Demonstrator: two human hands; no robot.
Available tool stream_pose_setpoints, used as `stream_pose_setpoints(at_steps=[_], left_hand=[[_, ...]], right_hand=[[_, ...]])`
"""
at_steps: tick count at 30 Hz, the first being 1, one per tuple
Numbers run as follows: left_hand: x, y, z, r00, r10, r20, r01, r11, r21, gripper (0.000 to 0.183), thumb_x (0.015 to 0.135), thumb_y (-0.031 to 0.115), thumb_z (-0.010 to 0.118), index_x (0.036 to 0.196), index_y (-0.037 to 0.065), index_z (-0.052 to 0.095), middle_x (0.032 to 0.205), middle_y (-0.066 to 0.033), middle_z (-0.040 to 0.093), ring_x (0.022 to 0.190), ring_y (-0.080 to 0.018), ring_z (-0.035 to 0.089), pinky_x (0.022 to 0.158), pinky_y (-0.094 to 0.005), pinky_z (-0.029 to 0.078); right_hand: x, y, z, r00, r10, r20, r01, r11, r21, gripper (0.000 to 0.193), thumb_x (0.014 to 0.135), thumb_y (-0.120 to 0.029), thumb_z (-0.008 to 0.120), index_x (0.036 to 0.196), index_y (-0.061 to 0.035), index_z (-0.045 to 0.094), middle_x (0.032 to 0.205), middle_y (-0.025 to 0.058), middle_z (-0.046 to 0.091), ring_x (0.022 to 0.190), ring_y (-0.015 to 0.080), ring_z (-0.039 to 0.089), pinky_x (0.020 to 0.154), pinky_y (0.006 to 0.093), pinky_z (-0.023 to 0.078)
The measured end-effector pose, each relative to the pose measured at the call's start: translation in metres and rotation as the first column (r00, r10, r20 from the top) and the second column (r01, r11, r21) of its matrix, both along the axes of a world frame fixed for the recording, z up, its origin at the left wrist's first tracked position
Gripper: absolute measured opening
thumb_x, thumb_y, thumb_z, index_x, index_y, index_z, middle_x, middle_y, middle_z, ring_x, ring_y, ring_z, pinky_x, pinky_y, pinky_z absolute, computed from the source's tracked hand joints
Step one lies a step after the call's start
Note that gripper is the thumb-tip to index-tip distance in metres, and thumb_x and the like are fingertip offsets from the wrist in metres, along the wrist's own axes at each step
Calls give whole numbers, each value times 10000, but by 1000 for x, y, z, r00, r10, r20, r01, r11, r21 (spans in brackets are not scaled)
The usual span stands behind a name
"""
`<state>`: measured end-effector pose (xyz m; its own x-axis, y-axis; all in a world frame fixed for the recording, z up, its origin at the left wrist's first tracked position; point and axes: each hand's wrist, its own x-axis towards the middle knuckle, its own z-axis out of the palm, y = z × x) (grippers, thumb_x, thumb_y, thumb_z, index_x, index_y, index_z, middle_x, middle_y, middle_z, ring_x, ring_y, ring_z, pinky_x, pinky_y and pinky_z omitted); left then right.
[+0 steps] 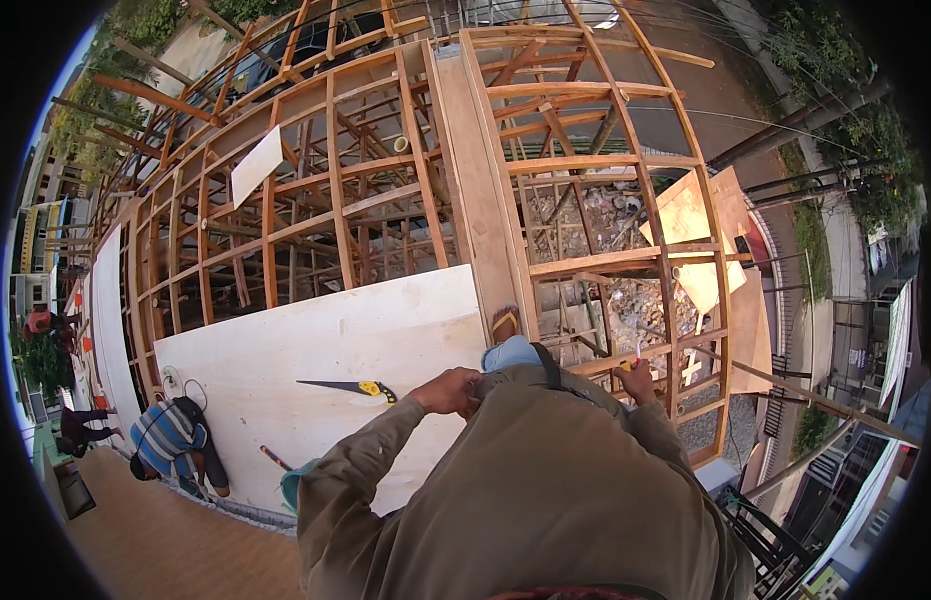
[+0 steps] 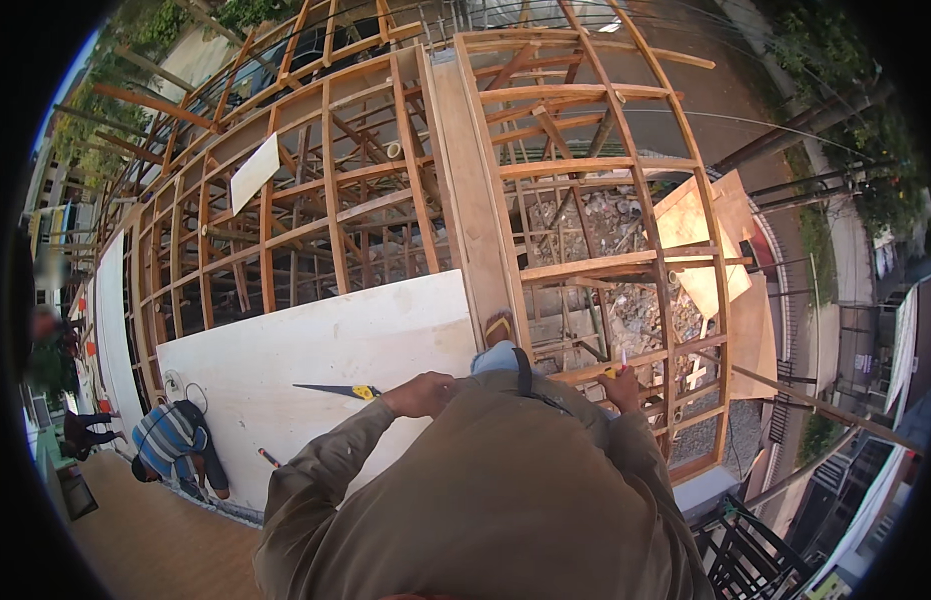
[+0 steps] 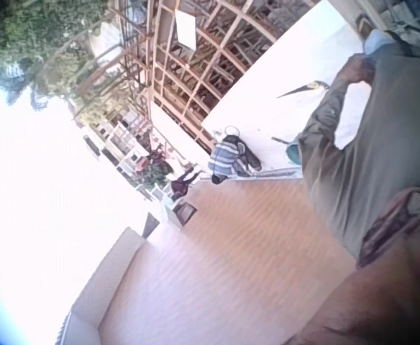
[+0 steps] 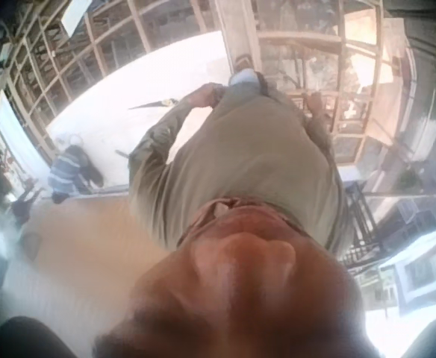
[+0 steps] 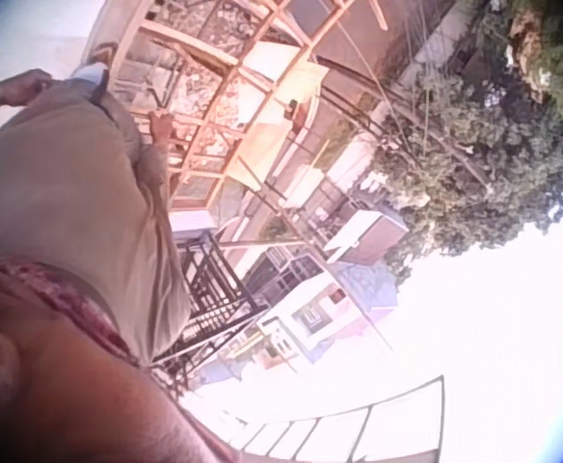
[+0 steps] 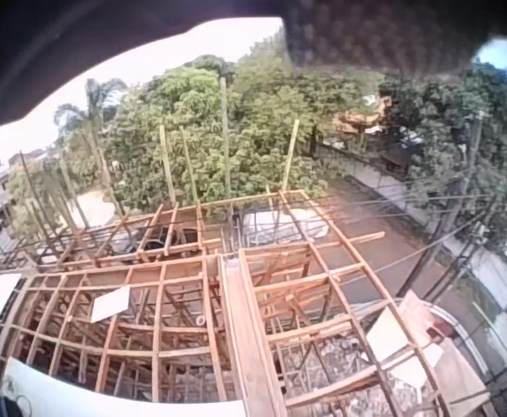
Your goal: The person measures various sections of a wooden roof frame using a tape measure and marks measurements with a red pencil. The person repeatedly extends the tape measure across beams and joists, then marks the wood at measured points.
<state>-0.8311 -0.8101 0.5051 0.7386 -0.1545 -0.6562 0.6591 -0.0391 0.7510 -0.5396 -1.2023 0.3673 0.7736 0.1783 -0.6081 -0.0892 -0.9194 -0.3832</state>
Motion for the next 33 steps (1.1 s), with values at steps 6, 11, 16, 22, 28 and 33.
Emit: stream_pose_setpoints(at_steps=[6, 11, 16, 22, 28, 33], left_hand=[[46, 28, -22, 998, -61, -32, 67, 962, 263, 277, 892, 150, 692, 1103, -21, 633, 861, -97, 698, 762, -156, 672, 682, -291, 552], [128, 1, -18, 931, 318, 177, -314, 948, -53, 376, 949, 232, 657, 1216, -23, 583, 1075, -113, 672, 1003, -164, 640, 880, -300, 511], [190, -42, -3, 759, 642, -109, -532, 514, -673, 597, 1018, 471, 472, 1413, 24, 438, 1149, -108, 635, 1017, -181, 630, 887, -312, 522], [199, -48, -2, 802, 512, -307, -541, 404, -738, 402, 1025, 332, 445, 1282, 36, 533, 990, -83, 637, 905, -186, 634, 781, -322, 548], [172, -26, -12, 726, 598, -338, -674, 523, -522, 190, 979, 198, 511, 1023, 35, 599, 883, -80, 635, 809, -202, 633, 654, -306, 530], [157, -12, -11, 839, 525, -144, -526, 716, -459, 211, 950, 207, 615, 1051, 23, 621, 837, -48, 620, 783, -140, 617, 639, -282, 505]], right_hand=[[1, 68, 55, 992, -44, 114, 5, 946, 324, 579, 704, -354, 840, 956, -5, 454, 846, 104, 524, 779, 229, 528, 726, 357, 478], [-12, 149, 146, 974, 54, 221, -166, 833, 528, 667, 635, -424, 907, 915, -29, 449, 816, 77, 483, 753, 212, 485, 664, 364, 443], [-26, 194, 198, 909, 184, 374, -363, 791, 493, 720, 603, -508, 897, 940, -17, 493, 841, 122, 542, 752, 289, 530, 663, 388, 438], [-36, 202, 200, 817, 358, 452, -530, 774, 346, 861, 678, -696, 751, 1148, -13, 518, 953, 120, 517, 893, 291, 506, 852, 418, 370], [-32, 202, 185, 940, 229, 254, -329, 807, 489, 382, 949, -377, 584, 1025, -12, 497, 970, 210, 563, 926, 417, 549, 792, 492, 408], [-36, 205, 168, 904, 287, 318, -406, 808, 426, 226, 982, -211, 506, 1041, 8, 493, 933, 259, 549, 871, 478, 556, 707, 520, 440]])
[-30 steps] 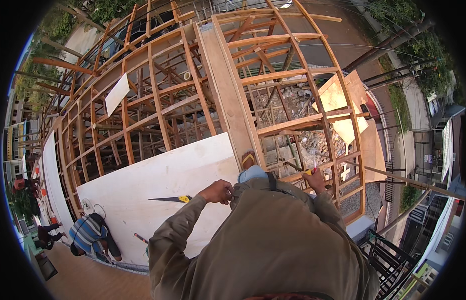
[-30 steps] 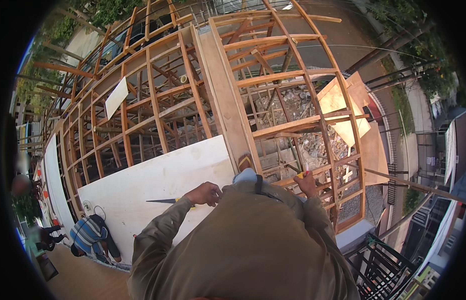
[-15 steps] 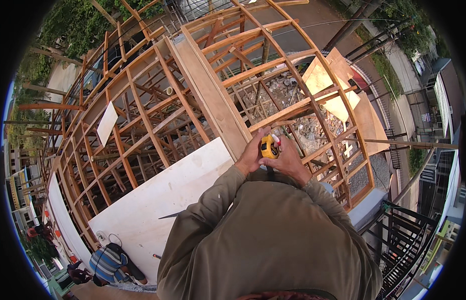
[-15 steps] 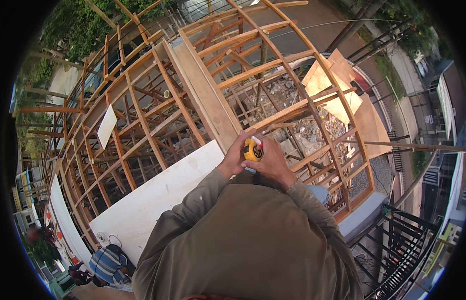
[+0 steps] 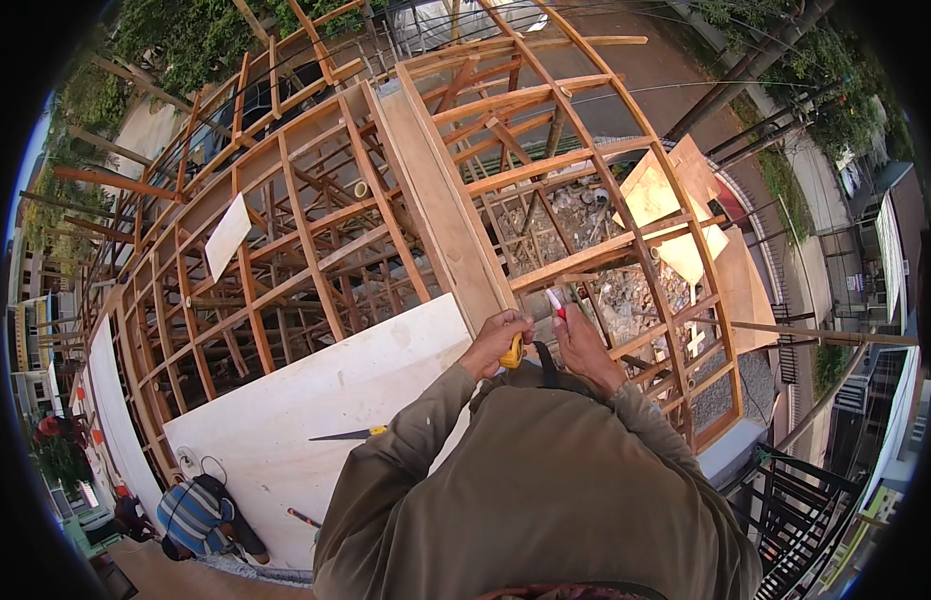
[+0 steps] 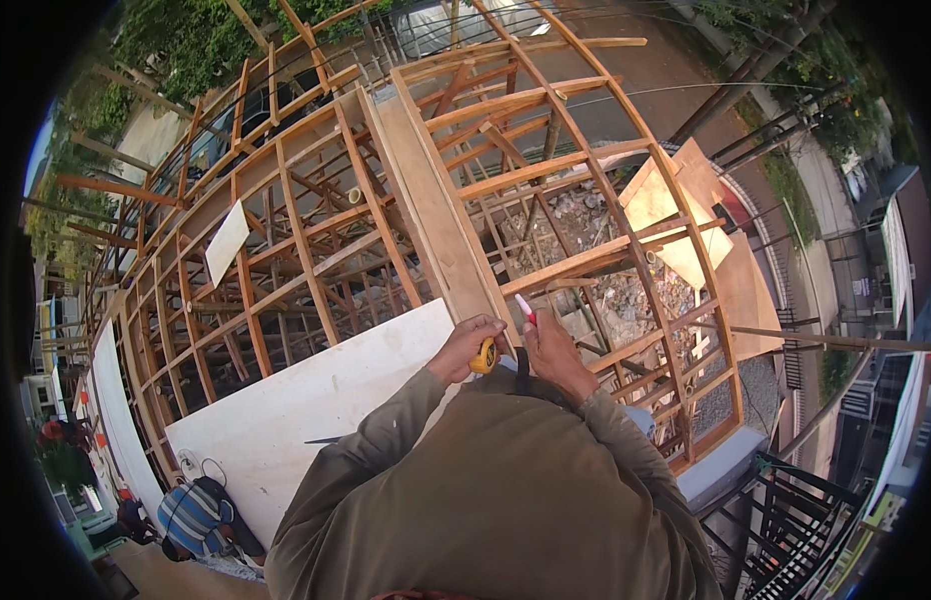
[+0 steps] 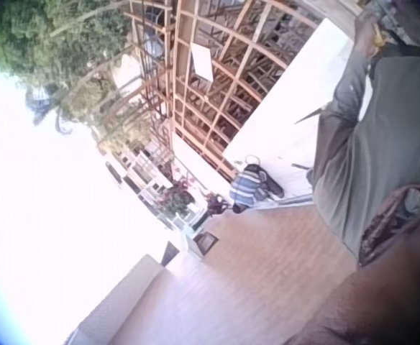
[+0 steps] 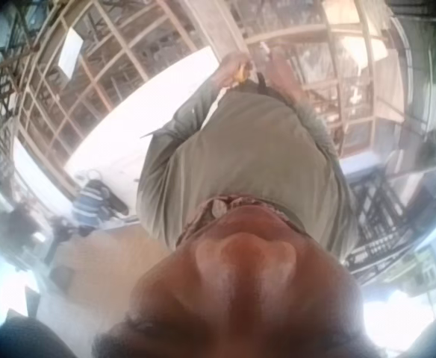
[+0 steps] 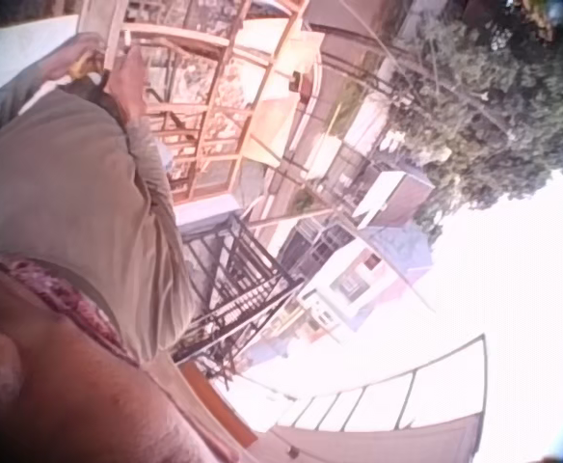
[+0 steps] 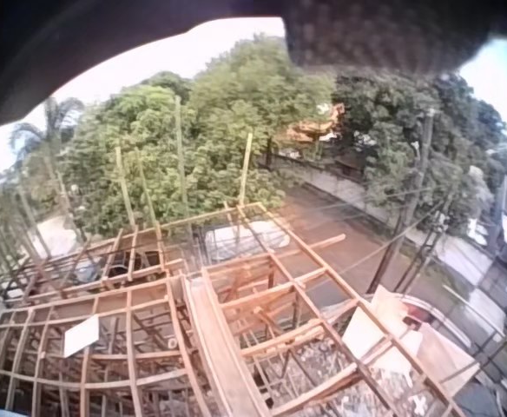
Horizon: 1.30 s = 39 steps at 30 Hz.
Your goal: The person measures various sections of a wooden roof frame using a tape measure and marks measurements with a red pencil. The person repeatedly extends the tape measure across beams and joists, then marks the wood at measured points.
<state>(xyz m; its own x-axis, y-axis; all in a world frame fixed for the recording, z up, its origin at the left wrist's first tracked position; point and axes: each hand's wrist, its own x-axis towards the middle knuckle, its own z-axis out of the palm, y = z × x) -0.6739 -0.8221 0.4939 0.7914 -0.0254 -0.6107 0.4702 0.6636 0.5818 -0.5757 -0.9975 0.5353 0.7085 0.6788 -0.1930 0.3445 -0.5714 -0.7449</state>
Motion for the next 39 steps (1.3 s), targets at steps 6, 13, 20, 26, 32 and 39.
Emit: stream_pose_setpoints(at_steps=[6, 13, 20, 26, 32, 39], left_hand=[[-1, -9, 6, 993, 63, 96, -87, 958, 273, 231, 965, 248, 641, 1043, 32, 660, 805, -27, 621, 722, -103, 607, 627, -243, 509], [-1, -14, 14, 990, 91, 108, -122, 937, 328, 234, 925, 183, 683, 1009, -36, 687, 868, -55, 680, 827, -99, 609, 764, -251, 492], [8, -10, 26, 991, -14, 133, -35, 933, 358, 212, 918, 148, 692, 1039, -27, 684, 889, -61, 686, 813, -87, 621, 730, -240, 501], [14, -12, 32, 991, -18, 131, 27, 997, -69, 265, 966, 135, 612, 1200, 11, 598, 903, -78, 658, 827, -173, 667, 754, -356, 595], [20, -19, 46, 986, -6, 165, 63, 936, -346, 366, 998, 163, 544, 1335, 24, 503, 1049, -119, 668, 938, -226, 671, 810, -415, 590], [30, -24, 56, 987, -43, 153, 93, 935, -342, 387, 1016, 223, 509, 1348, 24, 491, 1178, -151, 658, 959, -235, 676, 812, -418, 591]], right_hand=[[-9, 3, -4, 988, 134, 75, -126, 987, -100, 168, 938, -105, 510, 1081, -68, 589, 925, 211, 530, 884, 431, 568, 736, 494, 454], [-7, 1, 3, 987, 153, 57, -149, 986, -69, 209, 910, -93, 547, 1087, -93, 658, 916, 179, 538, 858, 393, 576, 725, 470, 456], [-5, 0, 5, 991, 48, 128, -46, 999, -21, 197, 891, -120, 593, 1060, -100, 692, 880, 156, 565, 840, 384, 574, 718, 482, 443], [-1, -7, 11, 977, 31, 211, -29, 999, -13, 191, 872, -150, 609, 1033, -111, 704, 869, 113, 588, 835, 339, 586, 725, 461, 407], [3, -12, 9, 977, 7, 213, -6, 1000, -4, 206, 821, -179, 644, 1011, -131, 705, 889, 83, 611, 891, 308, 594, 767, 443, 396], [4, -19, 2, 970, 51, 238, -61, 998, 34, 266, 778, -215, 675, 1034, -144, 667, 980, 62, 627, 989, 302, 580, 831, 443, 385]])
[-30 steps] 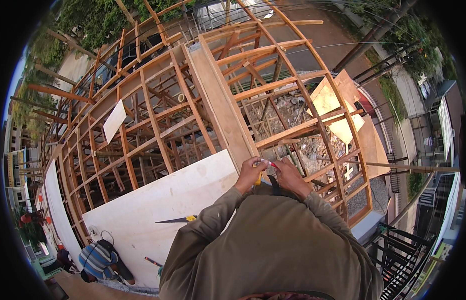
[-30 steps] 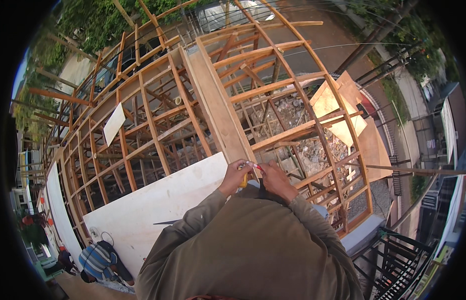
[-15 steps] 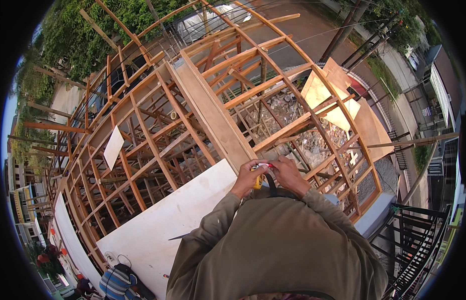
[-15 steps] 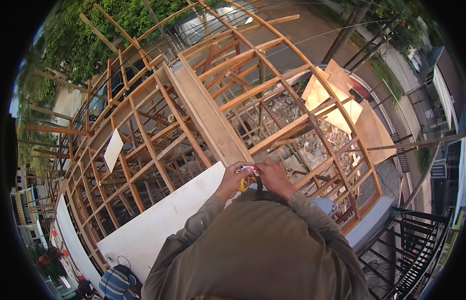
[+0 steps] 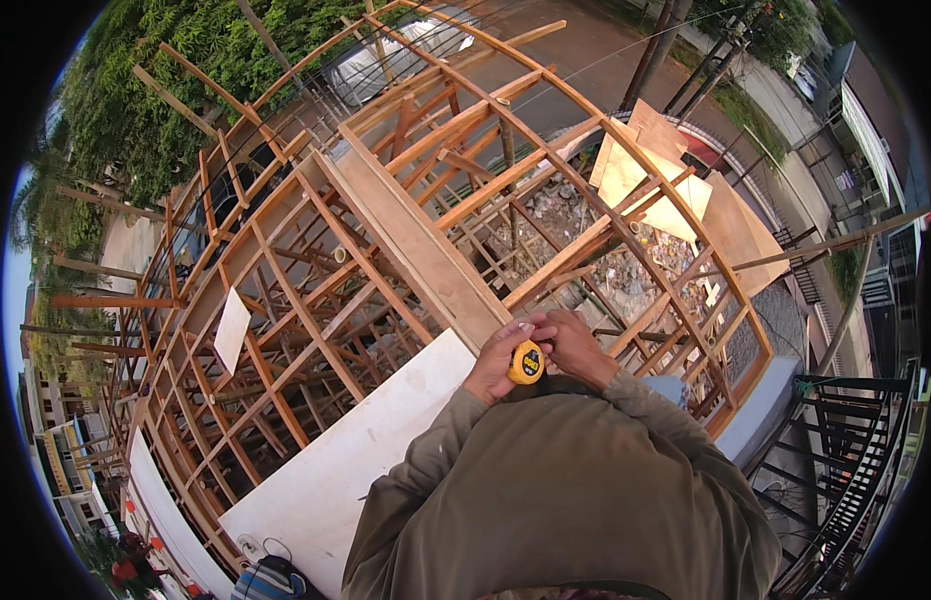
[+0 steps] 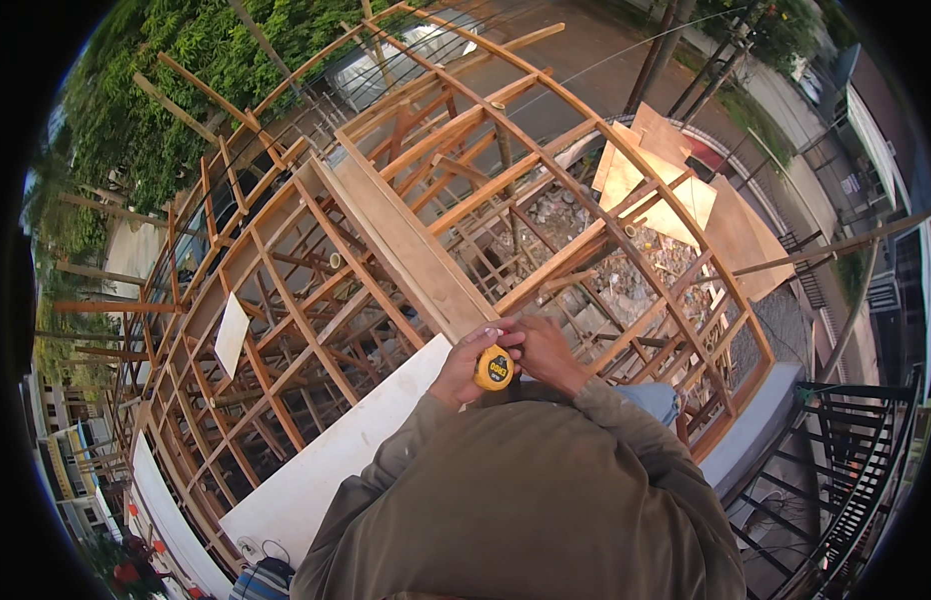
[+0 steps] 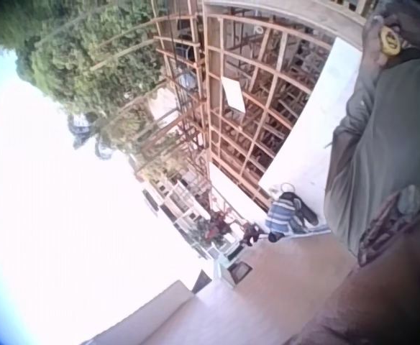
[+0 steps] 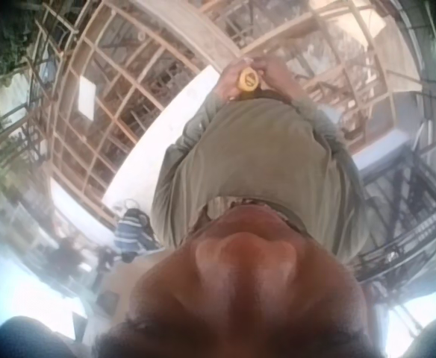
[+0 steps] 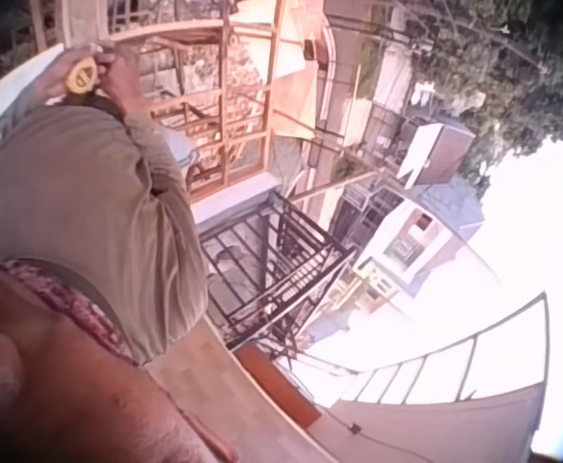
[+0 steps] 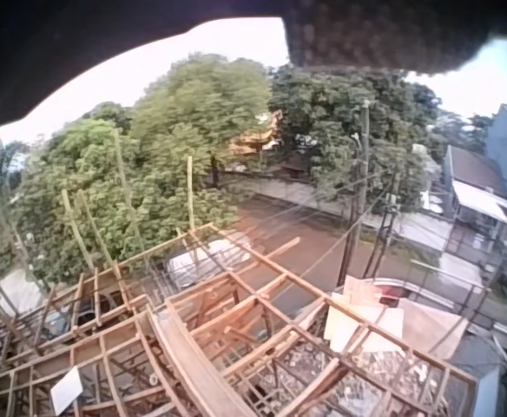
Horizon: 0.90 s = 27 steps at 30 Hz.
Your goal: The person measures various sections of a wooden roof frame using a tape measure and marks measurements with a red pencil. The person repeatedly extends the tape measure across beams and joists, then marks the wood at measured points.
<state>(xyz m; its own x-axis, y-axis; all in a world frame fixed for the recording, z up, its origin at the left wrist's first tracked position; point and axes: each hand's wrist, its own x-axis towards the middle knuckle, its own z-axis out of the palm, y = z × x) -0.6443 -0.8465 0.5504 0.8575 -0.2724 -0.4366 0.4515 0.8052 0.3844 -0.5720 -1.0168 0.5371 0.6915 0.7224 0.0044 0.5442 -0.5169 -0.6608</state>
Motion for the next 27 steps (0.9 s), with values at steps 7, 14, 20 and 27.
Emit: stream_pose_setpoints(at_steps=[7, 14, 20, 27], left_hand=[[4, 3, -6, 986, 142, -83, -134, 986, 101, 389, 1017, 270, 498, 1315, 20, 485, 1148, -161, 647, 941, -245, 651, 805, -432, 572], [14, 2, -5, 924, 371, -97, -308, 870, 385, 443, 1013, 288, 531, 1348, 8, 459, 1249, -185, 585, 1077, -239, 601, 869, -383, 545], [24, -12, -5, 922, 385, -51, -339, 862, 376, 462, 1023, 238, 524, 1399, -15, 434, 1346, -191, 538, 1217, -232, 545, 998, -333, 485], [31, -4, -12, 923, 374, 92, -367, 783, 501, 438, 1016, 266, 547, 1334, -34, 515, 1205, -140, 640, 1049, -166, 630, 893, -281, 521]], right_hand=[[-2, 4, 1, 988, -153, -4, 153, 987, 44, 456, 849, -241, 656, 1265, -77, 566, 1152, 164, 587, 1072, 353, 556, 897, 447, 402], [-11, 10, 21, 988, 132, -75, -109, 960, 258, 706, 905, -397, 672, 1428, -11, 398, 1290, 230, 497, 1172, 402, 496, 1001, 456, 401], [-9, 22, 31, 957, 126, -260, -51, 959, 277, 844, 844, -520, 695, 1412, 21, 385, 1265, 261, 500, 1154, 415, 476, 1018, 449, 374], [0, 4, 26, 818, 49, -573, 193, 915, 353, 626, 853, -276, 683, 1344, 2, 413, 1136, 170, 561, 1078, 298, 558, 932, 389, 445]])
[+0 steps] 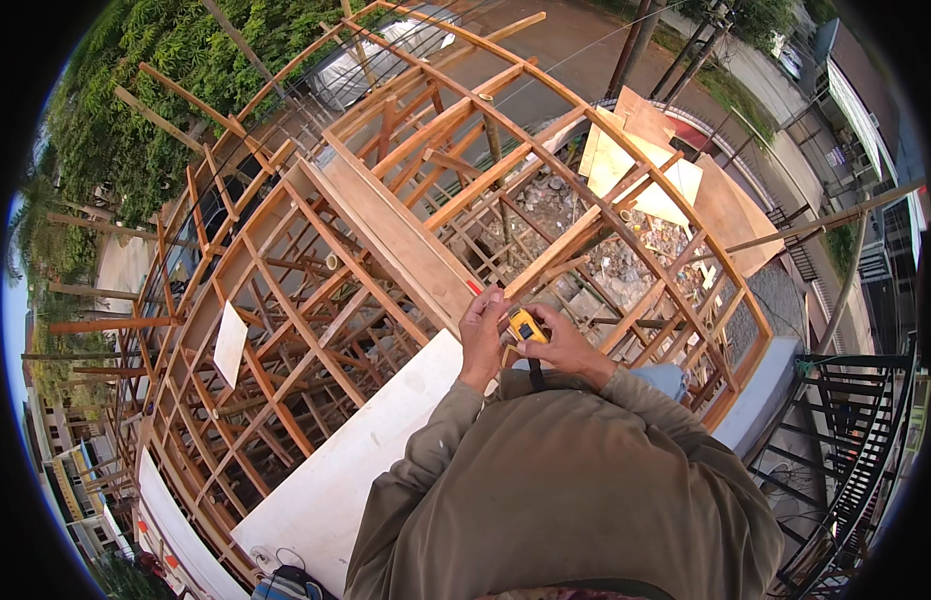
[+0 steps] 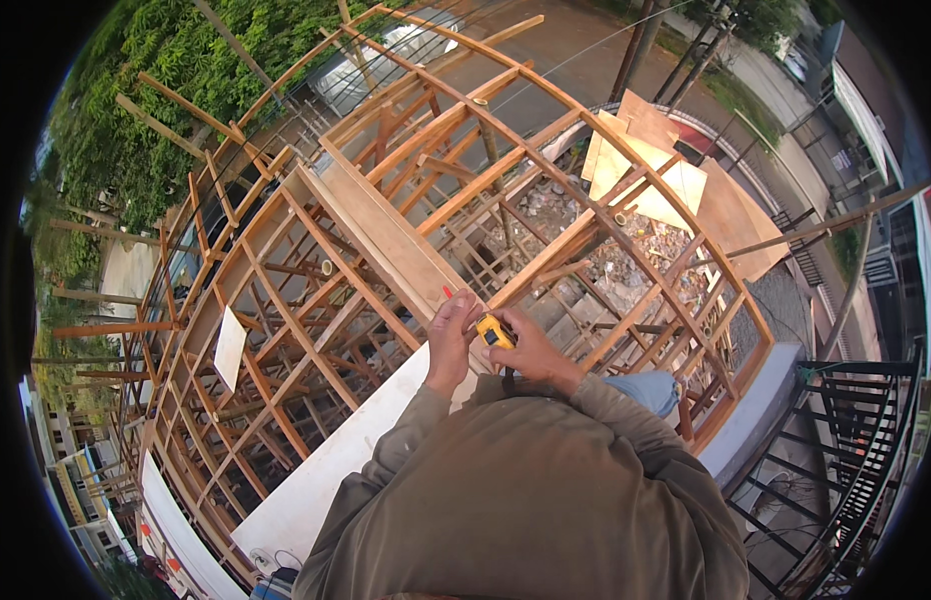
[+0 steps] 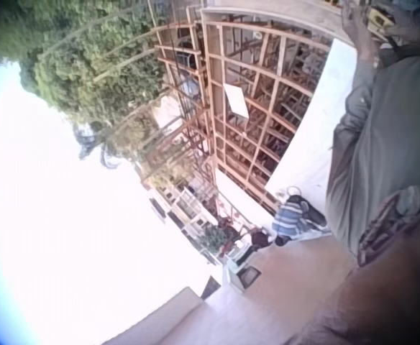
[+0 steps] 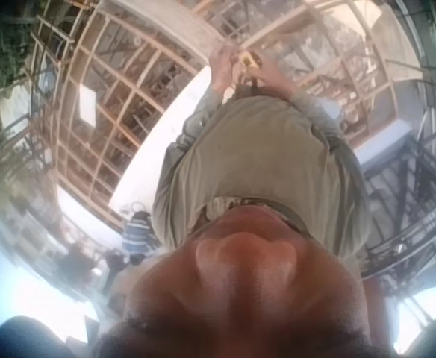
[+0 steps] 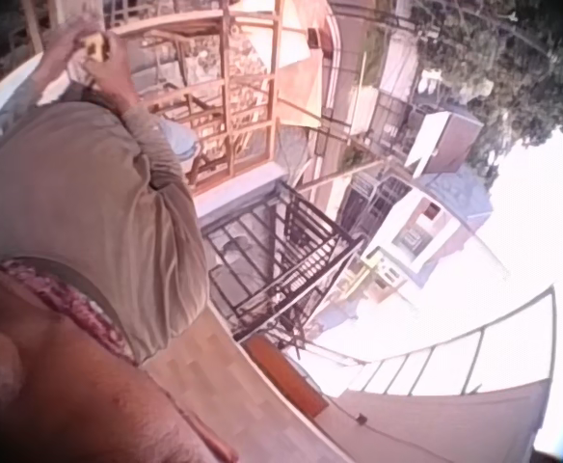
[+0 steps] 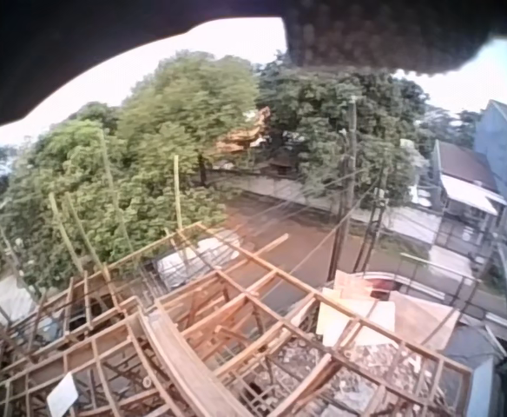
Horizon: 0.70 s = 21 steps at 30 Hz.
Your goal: The person measures various sections of a wooden roof frame using a tape measure and marks measurements with a red pencil. The person repeatedly extends the tape measure across beams and joists, then marks the wood at measured points.
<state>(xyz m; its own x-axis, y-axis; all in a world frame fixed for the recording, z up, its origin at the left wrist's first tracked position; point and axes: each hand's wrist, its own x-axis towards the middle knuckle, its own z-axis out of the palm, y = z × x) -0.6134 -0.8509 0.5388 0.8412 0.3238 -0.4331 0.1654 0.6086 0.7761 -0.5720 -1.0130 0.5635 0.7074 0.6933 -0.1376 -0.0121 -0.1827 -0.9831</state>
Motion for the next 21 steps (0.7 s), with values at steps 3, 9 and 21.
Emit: stream_pose_setpoints(at_steps=[3, 9, 21], left_hand=[[0, 22, -1, 1000, -1, -18, 1, 1000, -13, 387, 1041, 259, 446, 1278, -37, 523, 1144, -177, 659, 1016, -231, 669, 890, -347, 542], [-8, 28, 2, 979, -194, -54, 199, 973, 120, 206, 997, 81, 473, 1182, -9, 482, 1093, -231, 672, 754, -195, 692, 666, -300, 572], [-18, 19, -9, 894, -384, -232, 444, 826, 346, 321, 955, 91, 587, 1200, -14, 406, 942, -184, 705, 670, -181, 699, 549, -260, 532]], right_hand=[[11, -15, -2, 762, -19, -647, 220, 948, 231, 461, 855, -197, 635, 1252, -50, 454, 1142, 130, 587, 1056, 212, 582, 879, 357, 520], [17, -19, 2, 759, 38, -650, 171, 952, 254, 264, 937, -201, 608, 1140, -65, 508, 1012, 93, 603, 958, 198, 598, 834, 376, 535], [5, -9, 4, 990, 143, 9, -141, 985, -103, 677, 848, -190, 656, 1466, -82, 401, 1332, 156, 528, 1242, 249, 511, 1073, 372, 378]])
